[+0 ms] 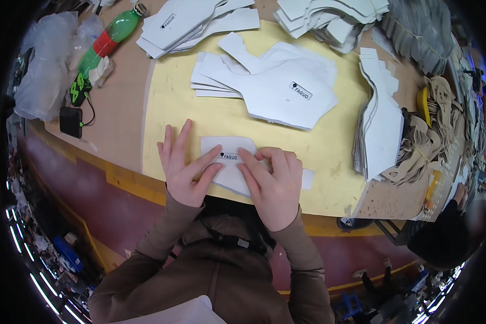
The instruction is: The person repeatedly picks up white paper cutouts, peels off a small sticker from each one, and places the sticker on the table. The person handles the items one at a time throughout the clip.
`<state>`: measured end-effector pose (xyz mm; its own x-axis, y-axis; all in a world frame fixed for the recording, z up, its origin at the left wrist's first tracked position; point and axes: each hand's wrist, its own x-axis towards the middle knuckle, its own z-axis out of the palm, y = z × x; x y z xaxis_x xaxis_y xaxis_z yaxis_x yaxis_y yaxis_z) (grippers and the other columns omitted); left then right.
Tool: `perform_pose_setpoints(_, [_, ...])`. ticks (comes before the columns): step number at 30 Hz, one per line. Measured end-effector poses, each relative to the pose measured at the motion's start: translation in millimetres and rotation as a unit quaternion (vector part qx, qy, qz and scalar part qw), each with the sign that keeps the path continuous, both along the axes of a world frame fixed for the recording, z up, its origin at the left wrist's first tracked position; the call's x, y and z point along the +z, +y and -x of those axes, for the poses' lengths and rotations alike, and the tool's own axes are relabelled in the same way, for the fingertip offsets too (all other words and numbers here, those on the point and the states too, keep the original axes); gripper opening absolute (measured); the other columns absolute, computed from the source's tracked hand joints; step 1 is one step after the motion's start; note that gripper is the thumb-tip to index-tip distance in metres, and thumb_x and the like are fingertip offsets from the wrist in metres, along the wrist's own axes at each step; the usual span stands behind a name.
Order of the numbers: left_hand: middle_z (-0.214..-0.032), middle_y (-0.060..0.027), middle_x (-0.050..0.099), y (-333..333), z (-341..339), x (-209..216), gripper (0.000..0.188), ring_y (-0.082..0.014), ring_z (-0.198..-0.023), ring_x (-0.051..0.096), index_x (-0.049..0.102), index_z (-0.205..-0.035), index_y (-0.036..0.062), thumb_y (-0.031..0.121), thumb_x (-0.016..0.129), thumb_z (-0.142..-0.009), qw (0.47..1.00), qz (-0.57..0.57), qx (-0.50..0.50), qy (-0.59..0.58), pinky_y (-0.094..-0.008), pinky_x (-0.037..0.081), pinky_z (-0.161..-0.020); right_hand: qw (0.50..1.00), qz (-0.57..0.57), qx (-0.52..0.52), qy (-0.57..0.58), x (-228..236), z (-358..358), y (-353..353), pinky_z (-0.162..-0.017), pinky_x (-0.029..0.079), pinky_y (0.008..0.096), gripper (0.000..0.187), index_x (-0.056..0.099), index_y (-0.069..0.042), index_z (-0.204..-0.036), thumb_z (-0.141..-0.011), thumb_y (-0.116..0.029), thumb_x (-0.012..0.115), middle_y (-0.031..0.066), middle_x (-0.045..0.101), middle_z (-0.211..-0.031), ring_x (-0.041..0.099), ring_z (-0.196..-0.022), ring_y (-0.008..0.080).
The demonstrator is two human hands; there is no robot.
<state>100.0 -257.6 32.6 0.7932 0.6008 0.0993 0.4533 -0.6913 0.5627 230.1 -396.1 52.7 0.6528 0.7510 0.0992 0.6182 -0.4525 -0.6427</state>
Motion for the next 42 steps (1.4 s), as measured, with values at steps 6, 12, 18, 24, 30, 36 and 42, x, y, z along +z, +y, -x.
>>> perform_pose_setpoints(6, [-0.159, -0.0167, 0.040, 2, -8, 1, 0.028, -0.0467, -0.152, 0.019, 0.082, -0.103, 0.0245, 0.020, 0.085, -0.075, 0.998, 0.044, 0.044, 0.005, -0.0665, 0.007, -0.118, 0.998, 0.062, -0.005, -0.014, 0, -3, 10, -0.078, 0.038, 0.0366, 0.037, 0.076, -0.016, -0.116, -0.079, -0.013, 0.080, -0.0002, 0.054, -0.098, 0.051, -0.088, 0.0204])
perform_pose_setpoints(12, [-0.162, -0.0168, 0.036, 3, -13, 6, 0.025, -0.0487, -0.153, 0.014, 0.082, -0.096, 0.0252, 0.018, 0.085, -0.073, 0.995, 0.078, 0.065, 0.023, -0.0677, 0.003, -0.118, 0.995, 0.101, 0.000, -0.018, 9, -5, 15, -0.078, 0.038, 0.0364, 0.038, 0.076, -0.018, -0.115, -0.078, -0.013, 0.080, -0.0005, 0.053, -0.097, 0.051, -0.088, 0.0200])
perform_pose_setpoints(18, [-0.160, -0.0185, 0.038, 5, -16, 5, 0.032, -0.0513, -0.151, 0.019, 0.079, -0.104, 0.0217, 0.024, 0.084, -0.073, 0.995, 0.070, 0.074, 0.017, -0.0701, 0.010, -0.115, 0.994, 0.107, 0.002, -0.019, 11, -6, 16, -0.078, 0.038, 0.0362, 0.039, 0.077, -0.018, -0.114, -0.076, -0.012, 0.082, -0.0004, 0.053, -0.097, 0.051, -0.088, 0.0206])
perform_pose_setpoints(24, [-0.151, -0.0213, 0.046, 1, -9, -3, 0.040, -0.0487, -0.145, 0.028, 0.072, -0.114, 0.0071, 0.014, 0.083, -0.075, 0.995, 0.046, 0.072, -0.045, -0.0622, 0.021, -0.115, 0.998, 0.069, 0.001, -0.013, 7, -7, 15, -0.079, 0.038, 0.0364, 0.037, 0.076, -0.016, -0.113, -0.077, -0.010, 0.081, 0.0005, 0.056, -0.097, 0.052, -0.089, 0.0216])
perform_pose_setpoints(30, [-0.117, -0.0133, 0.071, 2, 7, 4, 0.032, -0.0307, -0.103, 0.065, 0.077, -0.107, 0.0059, 0.004, 0.079, -0.075, 0.943, 0.189, -0.108, -0.252, -0.0436, 0.051, -0.091, 0.965, -0.112, 0.065, 0.228, 31, 10, -15, -0.079, 0.047, 0.0334, 0.024, 0.073, -0.004, -0.105, -0.081, -0.006, 0.077, 0.0089, 0.066, -0.101, 0.060, -0.089, 0.0225])
perform_pose_setpoints(36, [-0.107, -0.0092, 0.074, -5, 1, 37, 0.029, -0.0267, -0.088, 0.068, 0.078, -0.102, 0.0032, -0.003, 0.078, -0.074, 0.912, 0.212, -0.249, -0.248, -0.0350, 0.054, -0.080, 0.928, -0.198, 0.025, 0.316, 41, 28, -41, -0.073, 0.052, 0.0290, 0.016, 0.071, 0.000, -0.101, -0.087, -0.001, 0.076, 0.0100, 0.066, -0.099, 0.063, -0.080, 0.0173])
perform_pose_setpoints(42, [-0.104, -0.0152, 0.075, -10, 4, 48, 0.024, -0.0280, -0.086, 0.068, 0.077, -0.098, -0.0017, -0.004, 0.079, -0.074, 0.909, 0.188, -0.271, -0.256, -0.0382, 0.056, -0.077, 0.912, -0.202, -0.019, 0.356, 41, 41, -52, -0.071, 0.050, 0.0266, 0.010, 0.070, 0.003, -0.098, -0.088, 0.000, 0.073, 0.0086, 0.066, -0.096, 0.059, -0.076, 0.0143])
